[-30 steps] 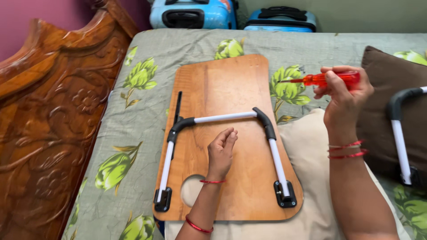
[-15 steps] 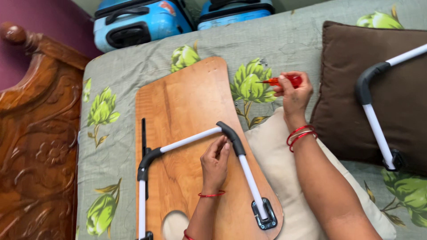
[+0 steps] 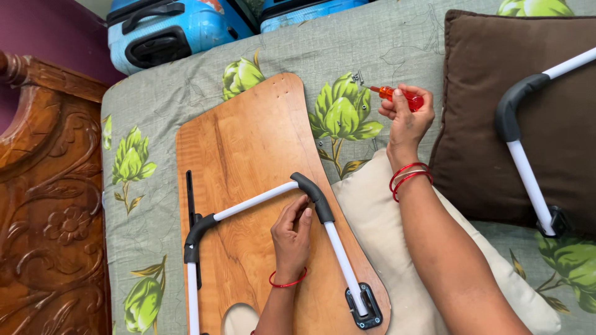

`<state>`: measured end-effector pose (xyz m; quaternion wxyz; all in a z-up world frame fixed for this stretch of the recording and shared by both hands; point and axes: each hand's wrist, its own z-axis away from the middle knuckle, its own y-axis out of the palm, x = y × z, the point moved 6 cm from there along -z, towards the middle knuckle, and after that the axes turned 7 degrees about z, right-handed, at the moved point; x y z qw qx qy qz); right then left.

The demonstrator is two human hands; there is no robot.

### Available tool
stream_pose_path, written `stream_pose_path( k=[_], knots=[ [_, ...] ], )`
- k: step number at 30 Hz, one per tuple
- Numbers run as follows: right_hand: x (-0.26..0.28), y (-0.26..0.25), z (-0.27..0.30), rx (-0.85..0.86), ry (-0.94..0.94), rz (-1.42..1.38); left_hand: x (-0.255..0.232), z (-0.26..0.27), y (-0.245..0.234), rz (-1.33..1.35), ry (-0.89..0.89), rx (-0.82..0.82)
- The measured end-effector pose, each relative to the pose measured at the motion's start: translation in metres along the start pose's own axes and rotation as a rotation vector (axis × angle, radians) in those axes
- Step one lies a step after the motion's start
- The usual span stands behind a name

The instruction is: The person uses a red-handled screwdriver to tighten screws that attach metal legs to a wooden tabletop. They repeatedly pick up screws, align them with the leg brackets, and turn the screwdriver to secure the connections.

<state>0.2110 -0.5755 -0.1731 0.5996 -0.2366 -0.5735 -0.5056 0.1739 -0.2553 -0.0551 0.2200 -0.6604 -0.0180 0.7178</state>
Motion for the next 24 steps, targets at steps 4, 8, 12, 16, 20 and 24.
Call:
stream_pose_path(
  k=[4, 8, 12, 16, 20, 24],
  knots=[
    [-0.004, 0.003, -0.002, 0.021, -0.011, -0.007, 0.001, 0.001, 0.000, 0.019, 0.001, 0.002],
    [-0.006, 0.002, -0.005, 0.018, -0.010, -0.006, 0.004, 0.003, -0.001, 0.055, 0.007, 0.006],
    [0.007, -0.002, -0.008, 0.005, -0.034, -0.085, 0.014, 0.005, -0.005, 0.079, -0.011, -0.021],
    [0.044, -0.009, 0.000, 0.076, -0.116, -0.190, 0.036, 0.005, -0.010, 0.283, -0.069, -0.081],
    [0.088, -0.011, 0.035, 0.212, -0.090, -0.301, 0.048, 0.001, -0.017, 0.552, -0.092, -0.138],
    [0.117, -0.003, 0.084, 0.431, 0.013, -0.380, 0.045, -0.003, -0.028, 0.875, -0.152, -0.145]
  ],
)
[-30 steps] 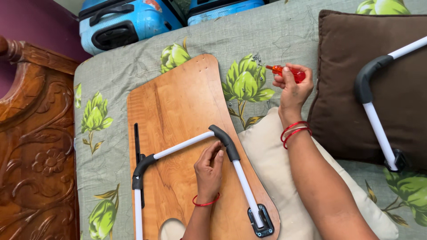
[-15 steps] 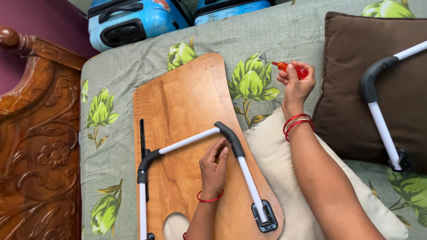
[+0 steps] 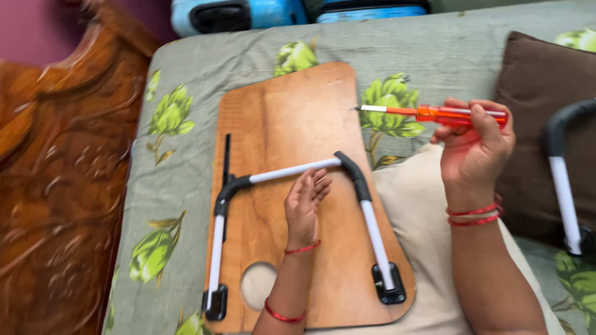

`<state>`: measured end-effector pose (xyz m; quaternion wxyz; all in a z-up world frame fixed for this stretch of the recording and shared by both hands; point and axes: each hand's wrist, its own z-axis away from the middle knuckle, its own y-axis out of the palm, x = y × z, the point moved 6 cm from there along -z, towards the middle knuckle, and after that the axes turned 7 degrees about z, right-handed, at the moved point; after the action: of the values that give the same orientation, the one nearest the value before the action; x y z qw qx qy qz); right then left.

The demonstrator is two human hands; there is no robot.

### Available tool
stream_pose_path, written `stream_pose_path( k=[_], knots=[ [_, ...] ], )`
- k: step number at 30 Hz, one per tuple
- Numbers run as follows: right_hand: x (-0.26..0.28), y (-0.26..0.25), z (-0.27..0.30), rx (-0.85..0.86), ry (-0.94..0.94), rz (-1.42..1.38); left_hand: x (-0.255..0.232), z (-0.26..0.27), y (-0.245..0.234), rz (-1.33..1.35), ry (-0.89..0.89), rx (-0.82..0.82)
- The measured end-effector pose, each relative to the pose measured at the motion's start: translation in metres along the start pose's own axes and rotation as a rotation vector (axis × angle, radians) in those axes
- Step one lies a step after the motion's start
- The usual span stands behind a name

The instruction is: The person uses a red-handled screwdriver to tighten screws that attach metal legs to a wooden tabletop. They repeatedly pick up screws, align them with the leg brackets, and turn the screwdriver to secure the connections.

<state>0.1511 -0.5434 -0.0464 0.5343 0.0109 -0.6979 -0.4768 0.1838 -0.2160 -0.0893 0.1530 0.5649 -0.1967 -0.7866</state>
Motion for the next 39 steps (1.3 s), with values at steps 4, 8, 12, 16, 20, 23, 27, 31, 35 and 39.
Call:
stream_pose_path(
  k=[4, 8, 12, 16, 20, 23, 27, 31, 35, 39],
  knots=[
    [0.002, 0.040, 0.033, 0.215, 0.117, -0.067, -0.016, 0.015, 0.002, 0.333, -0.176, 0.065],
    [-0.005, 0.069, 0.059, 0.337, 0.204, -0.104, -0.035, 0.040, -0.002, 0.485, -0.245, 0.127],
    [-0.015, 0.087, 0.081, 0.458, 0.272, -0.111, -0.047, 0.050, -0.017, 0.641, -0.190, 0.144],
    [-0.017, 0.095, 0.096, 0.517, 0.289, -0.069, -0.058, 0.054, -0.039, 0.594, -0.103, 0.073],
    [-0.007, 0.104, 0.106, 0.568, 0.277, -0.070, -0.077, 0.064, -0.056, 0.574, -0.049, 0.110],
    [-0.003, 0.113, 0.116, 0.594, 0.265, -0.072, -0.094, 0.074, -0.063, 0.528, 0.002, 0.184],
    [-0.008, 0.126, 0.126, 0.608, 0.285, -0.097, -0.107, 0.083, -0.067, 0.519, 0.008, 0.238],
    [-0.012, 0.133, 0.132, 0.629, 0.296, -0.088, -0.110, 0.085, -0.074, 0.515, 0.018, 0.202],
    [-0.016, 0.137, 0.134, 0.642, 0.290, -0.068, -0.113, 0.088, -0.076, 0.497, 0.027, 0.225],
    [-0.017, 0.140, 0.134, 0.670, 0.296, -0.077, -0.114, 0.088, -0.080, 0.355, 0.053, 0.190]
  ],
)
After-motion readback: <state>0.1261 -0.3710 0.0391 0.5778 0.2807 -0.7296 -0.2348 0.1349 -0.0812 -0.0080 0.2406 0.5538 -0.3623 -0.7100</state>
